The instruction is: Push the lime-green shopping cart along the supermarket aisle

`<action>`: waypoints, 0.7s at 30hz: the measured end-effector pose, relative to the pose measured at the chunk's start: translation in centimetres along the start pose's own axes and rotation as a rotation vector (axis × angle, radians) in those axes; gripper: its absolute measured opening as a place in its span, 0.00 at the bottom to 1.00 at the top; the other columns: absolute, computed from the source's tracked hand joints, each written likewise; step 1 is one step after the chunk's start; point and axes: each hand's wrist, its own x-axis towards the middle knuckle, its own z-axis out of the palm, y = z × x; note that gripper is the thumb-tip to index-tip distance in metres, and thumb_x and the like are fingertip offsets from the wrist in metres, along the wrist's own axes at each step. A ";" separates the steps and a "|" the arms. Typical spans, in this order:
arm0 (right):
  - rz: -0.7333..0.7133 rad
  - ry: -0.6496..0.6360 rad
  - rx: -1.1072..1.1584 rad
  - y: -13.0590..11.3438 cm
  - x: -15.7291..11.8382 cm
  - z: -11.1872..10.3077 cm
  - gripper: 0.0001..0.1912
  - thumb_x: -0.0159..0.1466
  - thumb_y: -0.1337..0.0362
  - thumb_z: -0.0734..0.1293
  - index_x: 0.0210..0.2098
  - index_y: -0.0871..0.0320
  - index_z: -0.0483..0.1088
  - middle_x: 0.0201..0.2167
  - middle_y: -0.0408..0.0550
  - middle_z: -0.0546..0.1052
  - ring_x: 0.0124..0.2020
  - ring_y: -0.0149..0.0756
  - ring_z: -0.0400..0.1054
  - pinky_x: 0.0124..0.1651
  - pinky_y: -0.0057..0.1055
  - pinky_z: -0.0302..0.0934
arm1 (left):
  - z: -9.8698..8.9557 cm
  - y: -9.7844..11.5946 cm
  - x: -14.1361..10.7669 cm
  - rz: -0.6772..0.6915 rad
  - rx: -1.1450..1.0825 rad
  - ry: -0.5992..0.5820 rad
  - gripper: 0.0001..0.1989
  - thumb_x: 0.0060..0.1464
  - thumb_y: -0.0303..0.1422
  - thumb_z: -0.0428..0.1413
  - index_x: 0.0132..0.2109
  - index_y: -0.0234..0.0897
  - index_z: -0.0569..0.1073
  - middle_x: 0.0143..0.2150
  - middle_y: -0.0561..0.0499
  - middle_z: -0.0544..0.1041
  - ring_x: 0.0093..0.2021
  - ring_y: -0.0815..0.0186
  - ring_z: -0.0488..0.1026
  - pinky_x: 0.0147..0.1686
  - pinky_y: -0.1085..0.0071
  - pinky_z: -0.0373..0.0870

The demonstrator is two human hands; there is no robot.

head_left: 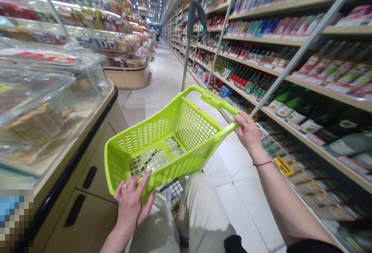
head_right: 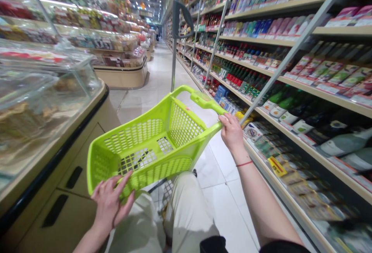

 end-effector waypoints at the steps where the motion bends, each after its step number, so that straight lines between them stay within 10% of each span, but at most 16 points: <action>1: 0.003 0.004 0.006 -0.1 0.0 0.0 0.23 0.58 0.76 0.59 0.49 0.57 0.76 0.54 0.54 0.76 0.60 0.46 0.67 0.63 0.50 0.62 | 0.0 0.0 0.0 -0.005 -0.005 0.004 0.38 0.52 0.34 0.57 0.69 0.51 0.56 0.45 0.46 0.71 0.48 0.54 0.69 0.58 0.52 0.52; 11: -0.163 -0.080 -0.003 -5.4 -3.2 0.1 0.28 0.59 0.78 0.59 0.54 0.53 0.72 0.57 0.51 0.74 0.63 0.42 0.64 0.66 0.52 0.58 | 0.2 -0.9 -0.2 0.041 -0.013 0.013 0.40 0.51 0.34 0.58 0.69 0.51 0.55 0.44 0.46 0.71 0.45 0.53 0.69 0.56 0.53 0.54; 21: 0.017 -0.015 -0.032 0.6 0.6 -0.6 0.23 0.57 0.76 0.60 0.47 0.55 0.77 0.52 0.52 0.78 0.55 0.43 0.71 0.62 0.48 0.64 | 0.3 -0.8 -0.1 0.043 -0.018 0.027 0.40 0.51 0.34 0.57 0.70 0.51 0.54 0.44 0.46 0.72 0.45 0.54 0.69 0.55 0.53 0.54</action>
